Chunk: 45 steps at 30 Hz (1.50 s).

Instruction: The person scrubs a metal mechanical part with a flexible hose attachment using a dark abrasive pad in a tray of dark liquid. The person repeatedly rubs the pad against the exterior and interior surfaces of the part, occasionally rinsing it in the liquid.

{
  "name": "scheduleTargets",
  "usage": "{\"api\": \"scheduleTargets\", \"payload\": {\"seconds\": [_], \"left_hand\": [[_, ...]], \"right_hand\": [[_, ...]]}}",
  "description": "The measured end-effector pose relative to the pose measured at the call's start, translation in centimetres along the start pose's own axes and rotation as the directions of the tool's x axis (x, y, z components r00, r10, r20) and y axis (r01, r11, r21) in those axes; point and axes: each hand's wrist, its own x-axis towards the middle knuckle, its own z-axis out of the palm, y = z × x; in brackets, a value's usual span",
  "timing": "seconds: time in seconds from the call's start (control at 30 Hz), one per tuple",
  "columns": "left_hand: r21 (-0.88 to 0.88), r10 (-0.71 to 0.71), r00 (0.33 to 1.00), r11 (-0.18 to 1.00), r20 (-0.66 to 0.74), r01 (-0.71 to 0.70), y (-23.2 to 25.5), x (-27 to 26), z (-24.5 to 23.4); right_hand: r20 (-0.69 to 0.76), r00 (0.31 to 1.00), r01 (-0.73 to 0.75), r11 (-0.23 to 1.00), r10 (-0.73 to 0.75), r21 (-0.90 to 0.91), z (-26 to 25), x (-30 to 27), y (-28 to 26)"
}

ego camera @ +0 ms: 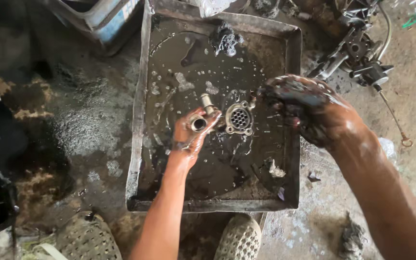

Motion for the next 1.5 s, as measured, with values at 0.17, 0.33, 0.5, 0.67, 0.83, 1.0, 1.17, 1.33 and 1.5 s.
{"api": "scheduleTargets", "payload": {"seconds": [0.17, 0.33, 0.5, 0.67, 0.83, 1.0, 1.17, 1.33, 1.5], "left_hand": [[-0.182, 0.148, 0.979, 0.976, 0.138, -0.122, -1.7, 0.2, 1.6], [-0.183, -0.011, 0.996, 0.983, 0.085, 0.026, -3.1, 0.6, 4.1], [-0.407, 0.174, 0.973, 0.908, 0.154, -0.098, -5.2, 0.0, 4.0], [-0.460, 0.199, 0.962, 0.883, 0.184, -0.095, -5.8, -0.4, 3.5], [-0.560, 0.295, 0.930, 0.819, 0.220, -0.127, -5.8, -0.8, 3.4], [-0.576, 0.299, 0.930, 0.808, 0.215, -0.127, -5.5, -0.7, 3.5], [-0.286, 0.037, 0.997, 0.958, 0.061, -0.018, -4.2, 0.5, 4.5], [-0.371, -0.078, 0.995, 0.924, 0.053, 0.093, -3.1, 0.6, 2.0], [-0.370, 0.113, 0.993, 0.924, 0.029, -0.094, -5.0, 6.1, 4.7]], "right_hand": [[-0.300, 0.951, -0.138, 0.973, 0.078, -0.186, 6.9, -1.3, -0.9], [0.121, 0.992, 0.065, 0.977, -0.041, -0.201, 5.1, 1.7, 1.6], [0.102, 0.982, 0.186, 0.930, -0.162, -0.317, 1.1, 6.2, 4.9], [0.229, 0.945, 0.322, 0.787, -0.234, -0.526, 0.7, 6.2, 4.9], [0.168, 0.950, 0.311, 0.726, -0.265, -0.614, 4.8, 3.4, 4.2], [0.166, 0.924, 0.336, 0.524, -0.344, -0.783, 6.6, 2.3, 3.7], [0.385, 0.836, 0.516, 0.321, -0.391, -0.794, 6.9, -0.3, 1.4], [0.337, 0.872, 0.430, 0.229, -0.355, -0.873, 4.8, -1.7, 0.6], [0.364, 0.869, 0.495, 0.559, -0.335, -0.666, 2.4, 0.3, 2.6]]}}
